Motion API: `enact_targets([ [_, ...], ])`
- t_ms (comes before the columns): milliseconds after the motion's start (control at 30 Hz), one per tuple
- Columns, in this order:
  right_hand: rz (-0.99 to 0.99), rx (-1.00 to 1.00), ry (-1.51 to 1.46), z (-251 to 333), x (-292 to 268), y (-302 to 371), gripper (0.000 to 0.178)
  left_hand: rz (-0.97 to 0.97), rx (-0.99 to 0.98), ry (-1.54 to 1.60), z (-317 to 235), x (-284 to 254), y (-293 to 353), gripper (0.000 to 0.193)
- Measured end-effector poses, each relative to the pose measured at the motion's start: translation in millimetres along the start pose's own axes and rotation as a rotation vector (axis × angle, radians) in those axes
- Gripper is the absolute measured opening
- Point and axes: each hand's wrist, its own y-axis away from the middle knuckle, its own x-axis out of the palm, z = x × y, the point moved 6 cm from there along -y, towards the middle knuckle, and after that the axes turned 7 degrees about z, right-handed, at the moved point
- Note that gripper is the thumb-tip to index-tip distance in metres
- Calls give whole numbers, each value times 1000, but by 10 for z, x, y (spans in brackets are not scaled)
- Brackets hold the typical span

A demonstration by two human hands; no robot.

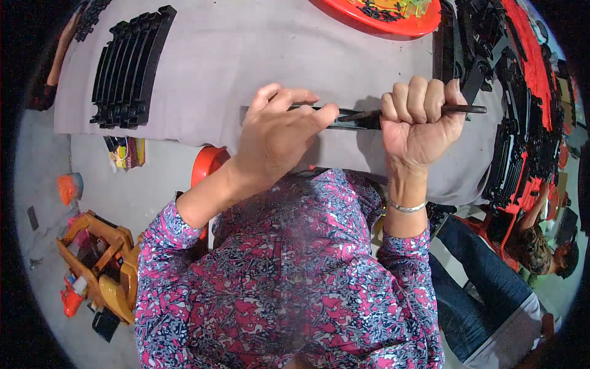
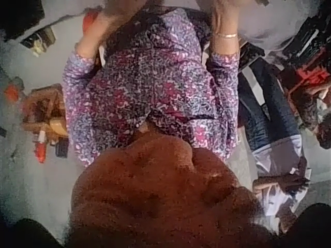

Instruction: The person assembles toy gun components by inserting small plastic pieces into plastic housings and securing internal parts using a metal loop tool.

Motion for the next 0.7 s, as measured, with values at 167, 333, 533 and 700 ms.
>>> enact_targets([
  [167,23,21,-31,-21,-8,-18,54,-28,-26,101,18,26,10,40],
  [333,6,35,-63,-43,-40,-13,53,-39,-67,116,7,52,-10,38],
  [533,-18,31,-86,-159,-83,30,52,-88,-82,143,18,71,-15,36],
  [700,-7,35,-93,-186,-135,59,50,-121,-73,145,43,88,30,36],
])
